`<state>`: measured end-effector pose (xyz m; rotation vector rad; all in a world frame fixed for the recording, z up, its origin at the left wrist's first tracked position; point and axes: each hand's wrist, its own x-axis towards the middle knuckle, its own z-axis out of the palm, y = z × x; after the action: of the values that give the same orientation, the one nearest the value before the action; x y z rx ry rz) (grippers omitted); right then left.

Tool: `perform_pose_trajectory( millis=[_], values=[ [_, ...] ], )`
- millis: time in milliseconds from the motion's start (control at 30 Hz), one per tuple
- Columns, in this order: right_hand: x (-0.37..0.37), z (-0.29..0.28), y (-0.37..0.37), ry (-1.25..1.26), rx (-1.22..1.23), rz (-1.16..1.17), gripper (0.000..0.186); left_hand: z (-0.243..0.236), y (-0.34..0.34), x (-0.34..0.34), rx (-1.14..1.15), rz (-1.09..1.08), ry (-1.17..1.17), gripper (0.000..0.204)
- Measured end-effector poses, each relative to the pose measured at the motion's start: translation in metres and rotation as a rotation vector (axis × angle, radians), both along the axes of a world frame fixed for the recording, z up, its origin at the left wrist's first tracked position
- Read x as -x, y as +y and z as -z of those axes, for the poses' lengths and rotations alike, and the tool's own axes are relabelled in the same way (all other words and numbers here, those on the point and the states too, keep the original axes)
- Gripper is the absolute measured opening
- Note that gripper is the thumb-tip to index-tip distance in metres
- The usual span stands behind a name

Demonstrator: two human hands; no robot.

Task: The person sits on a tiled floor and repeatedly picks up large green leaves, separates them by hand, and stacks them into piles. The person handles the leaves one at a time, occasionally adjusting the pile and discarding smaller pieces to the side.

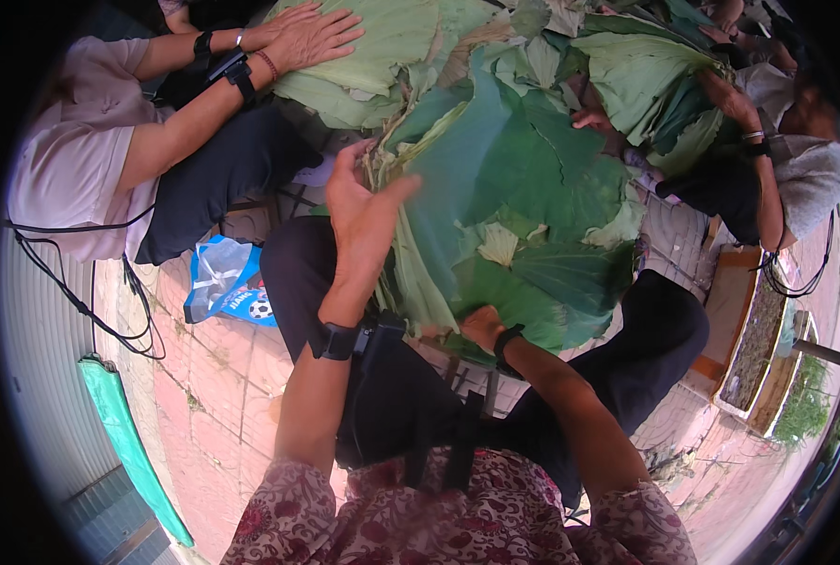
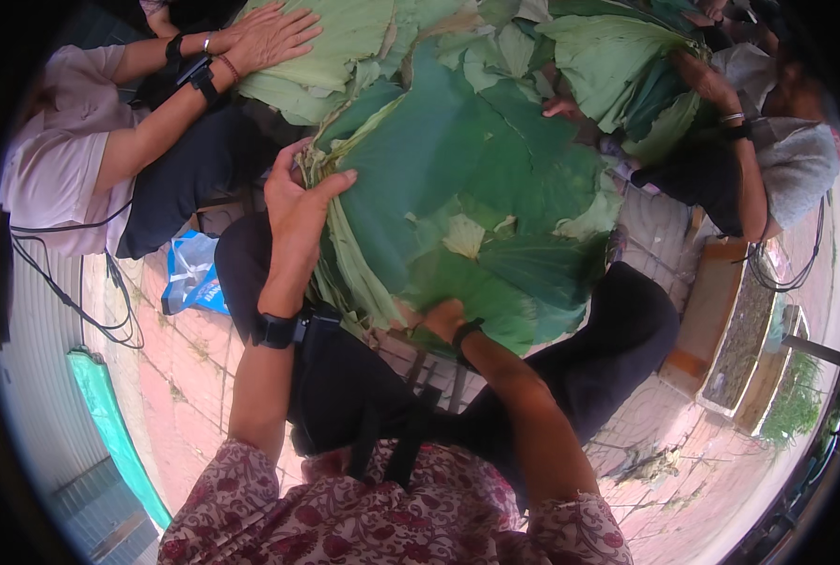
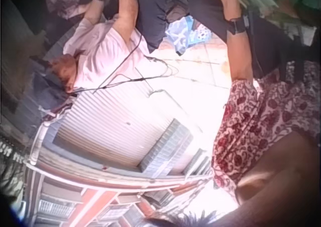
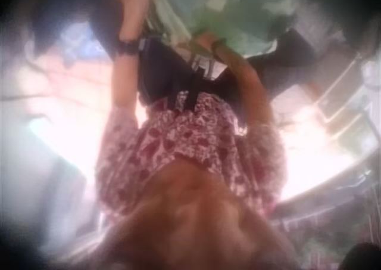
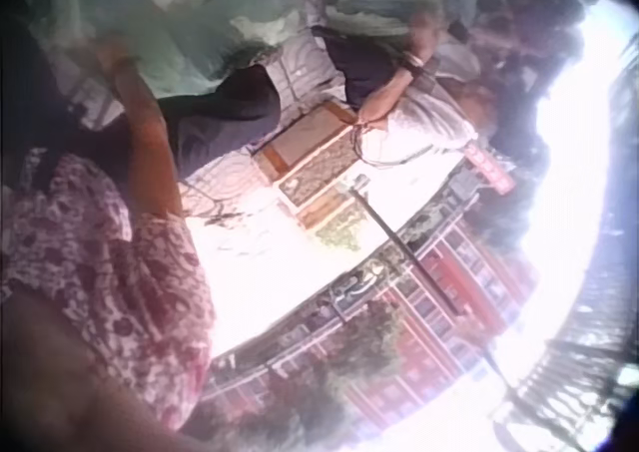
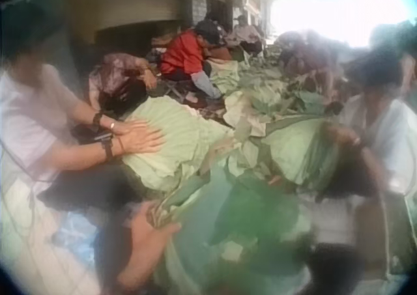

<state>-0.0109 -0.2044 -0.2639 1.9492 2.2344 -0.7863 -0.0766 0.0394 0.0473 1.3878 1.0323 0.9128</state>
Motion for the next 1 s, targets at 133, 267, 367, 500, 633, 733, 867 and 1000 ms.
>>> perform_pose_trajectory(
  millis=[133,267,367,500,633,733,867,1000],
  values=[
    [0.005,0.002,0.008,-0.131,-0.051,0.009,0.008,0.000,0.001,0.002,-0.021,0.010,0.027,0.059],
    [-0.001,0.013,0.009,-0.026,-0.186,0.016,0.008,0.000,0.000,-0.001,-0.028,0.017,0.005,0.057],
    [-0.015,-0.012,0.019,0.070,-0.080,0.110,0.012,0.002,0.001,0.001,-0.040,0.007,0.019,0.056],
    [-0.046,-0.052,0.031,0.450,-0.114,0.492,0.016,0.002,0.003,0.001,-0.050,0.002,-0.037,0.058],
    [-0.095,-0.083,0.025,0.979,-0.199,0.816,0.018,0.005,0.005,0.003,-0.094,0.000,-0.043,0.059],
    [-0.121,-0.100,0.005,0.630,-0.124,0.799,0.018,0.005,0.009,0.009,-0.104,-0.016,-0.026,0.058],
    [-0.104,-0.060,-0.035,0.643,0.006,0.676,0.016,0.001,0.008,0.009,-0.135,-0.035,-0.018,0.056],
    [-0.016,-0.046,-0.043,0.284,0.198,0.300,0.045,0.009,0.011,0.016,-0.131,-0.092,-0.001,0.059]
  ],
)
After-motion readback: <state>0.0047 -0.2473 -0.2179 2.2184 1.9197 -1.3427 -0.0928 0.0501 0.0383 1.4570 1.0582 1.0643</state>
